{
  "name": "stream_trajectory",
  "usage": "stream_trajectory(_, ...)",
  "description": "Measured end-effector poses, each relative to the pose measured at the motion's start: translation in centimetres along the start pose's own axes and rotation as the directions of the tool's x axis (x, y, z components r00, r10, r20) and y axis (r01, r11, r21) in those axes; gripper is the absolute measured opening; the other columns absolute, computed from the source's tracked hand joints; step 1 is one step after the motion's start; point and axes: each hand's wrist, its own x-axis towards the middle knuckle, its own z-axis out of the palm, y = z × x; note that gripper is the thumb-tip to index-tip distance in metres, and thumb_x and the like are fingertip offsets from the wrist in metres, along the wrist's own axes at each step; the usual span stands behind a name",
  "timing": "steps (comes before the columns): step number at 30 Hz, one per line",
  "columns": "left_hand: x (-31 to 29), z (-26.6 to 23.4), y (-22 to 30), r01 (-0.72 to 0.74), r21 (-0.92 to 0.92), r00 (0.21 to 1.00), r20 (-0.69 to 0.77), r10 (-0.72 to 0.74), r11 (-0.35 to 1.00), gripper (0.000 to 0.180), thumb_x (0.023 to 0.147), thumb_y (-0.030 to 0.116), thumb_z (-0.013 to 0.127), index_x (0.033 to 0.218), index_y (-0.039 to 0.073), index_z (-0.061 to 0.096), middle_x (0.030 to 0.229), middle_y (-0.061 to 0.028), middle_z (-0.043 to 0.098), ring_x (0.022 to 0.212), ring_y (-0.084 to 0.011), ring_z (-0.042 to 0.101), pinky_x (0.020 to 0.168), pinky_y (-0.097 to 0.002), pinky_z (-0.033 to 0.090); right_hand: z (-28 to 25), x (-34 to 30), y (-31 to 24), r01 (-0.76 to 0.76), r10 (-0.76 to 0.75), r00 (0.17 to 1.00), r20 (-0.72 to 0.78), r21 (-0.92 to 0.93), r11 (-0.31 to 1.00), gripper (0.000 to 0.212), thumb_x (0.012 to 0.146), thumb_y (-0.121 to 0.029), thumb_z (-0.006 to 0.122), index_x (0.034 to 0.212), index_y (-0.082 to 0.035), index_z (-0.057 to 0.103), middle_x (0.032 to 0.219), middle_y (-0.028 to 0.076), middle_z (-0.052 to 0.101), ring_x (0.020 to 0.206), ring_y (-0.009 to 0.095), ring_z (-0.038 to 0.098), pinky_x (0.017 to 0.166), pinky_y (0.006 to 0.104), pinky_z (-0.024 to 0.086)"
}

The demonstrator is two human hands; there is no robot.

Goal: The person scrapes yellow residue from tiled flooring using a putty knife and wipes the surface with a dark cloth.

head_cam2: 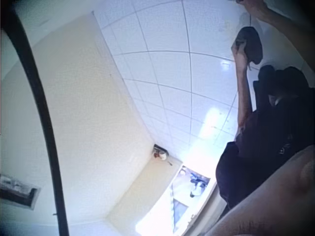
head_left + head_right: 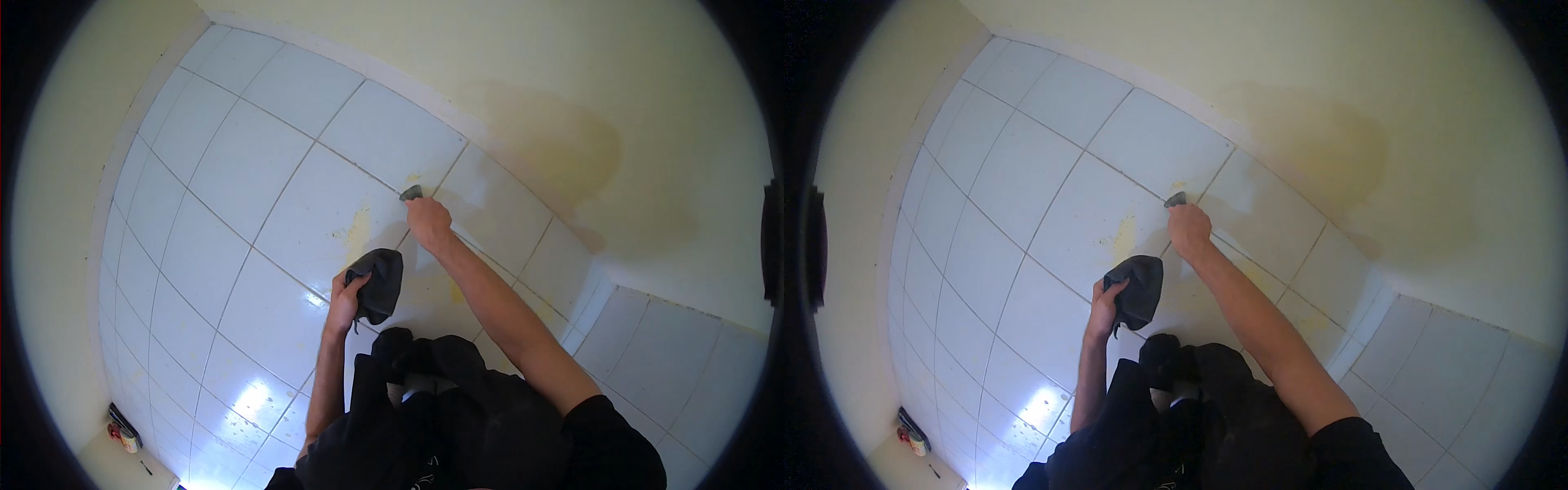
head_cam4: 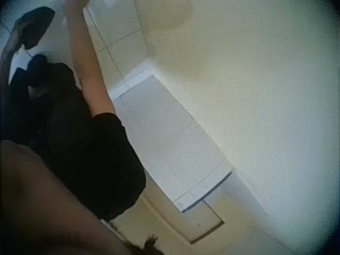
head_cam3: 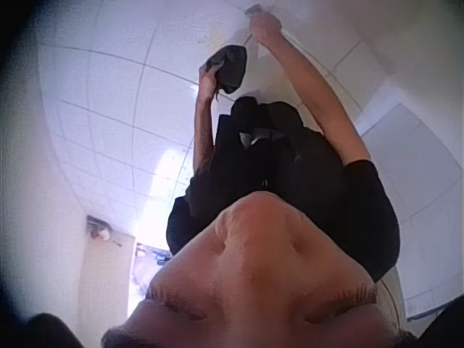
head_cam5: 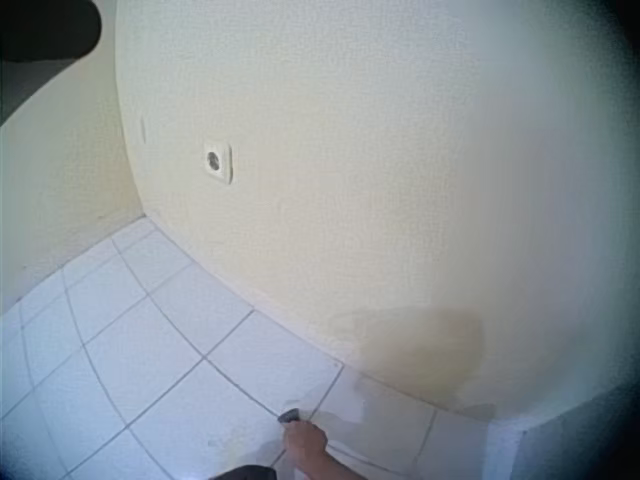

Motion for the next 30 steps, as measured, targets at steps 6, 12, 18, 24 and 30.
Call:
stream_trajectory(6,0.2,0.2,-0.3,0.058,-0.011,0.998,0.023,-0.058,0.998,0.023,0.09,0.011,0.055,0.105,-0.004,0.064,0.094,-0.005,0.067,0.086,-0.0117,0.06,0.079,-0.0254,0.047,-0.3,0.3,0.5,-0.039,0.039,0.999,0.028,0.014,0.999,0.039,0.097,-0.027,0.044,0.083,-0.003,0.071,0.085,0.018,0.069,0.082,0.035,0.067,0.07,0.0437,0.054)
stream_trajectory(12,0.1,0.2,0.0,0.008,-0.024,1.0,0.027,-0.007,1.0,0.024,0.091,0.011,0.055,0.106,-0.004,0.063,0.095,-0.0049,0.066,0.087,-0.0115,0.06,0.08,-0.0254,0.046,-0.6,0.2,-0.6,-0.089,0.089,0.996,0.02,0.015,0.996,0.039,0.097,-0.027,0.043,0.083,-0.004,0.071,0.087,0.016,0.069,0.084,0.034,0.067,0.071,0.0434,0.054)
stream_trajectory(18,-0.1,0.3,0.4,0.004,-0.002,1.0,0.003,-0.004,1.0,0.024,0.091,0.012,0.055,0.106,-0.004,0.063,0.095,-0.0051,0.067,0.086,-0.0116,0.06,0.079,-0.0249,0.047,-0.1,-0.1,-0.6,-0.045,0.045,0.999,0.015,0.004,0.999,0.039,0.098,-0.027,0.042,0.084,-0.004,0.072,0.088,0.016,0.069,0.086,0.033,0.067,0.073,0.0429,0.054)
stream_trajectory(24,0.0,-0.2,0.3,0.037,0.002,0.999,0.0,-0.037,0.999,0.025,0.091,0.012,0.055,0.108,-0.005,0.063,0.096,-0.0062,0.067,0.086,-0.0123,0.061,0.08,-0.0252,0.048,-0.7,0.0,-0.8,-0.029,0.029,0.997,0.065,-0.008,1.0,0.041,0.098,-0.027,0.042,0.083,-0.003,0.071,0.087,0.018,0.069,0.085,0.033,0.067,0.074,0.0436,0.054)
stream_trajectory(30,0.1,0.1,0.3,0.04,-0.027,0.999,0.003,-0.04,0.999,0.025,0.091,0.011,0.055,0.108,-0.005,0.063,0.096,-0.0064,0.067,0.088,-0.0124,0.061,0.08,-0.0253,0.048,-0.8,0.2,0.4,-0.026,0.026,1.0,0.016,0.003,1.0,0.042,0.098,-0.028,0.042,0.081,-0.003,0.071,0.084,0.017,0.069,0.082,0.034,0.067,0.07,0.0445,0.054)
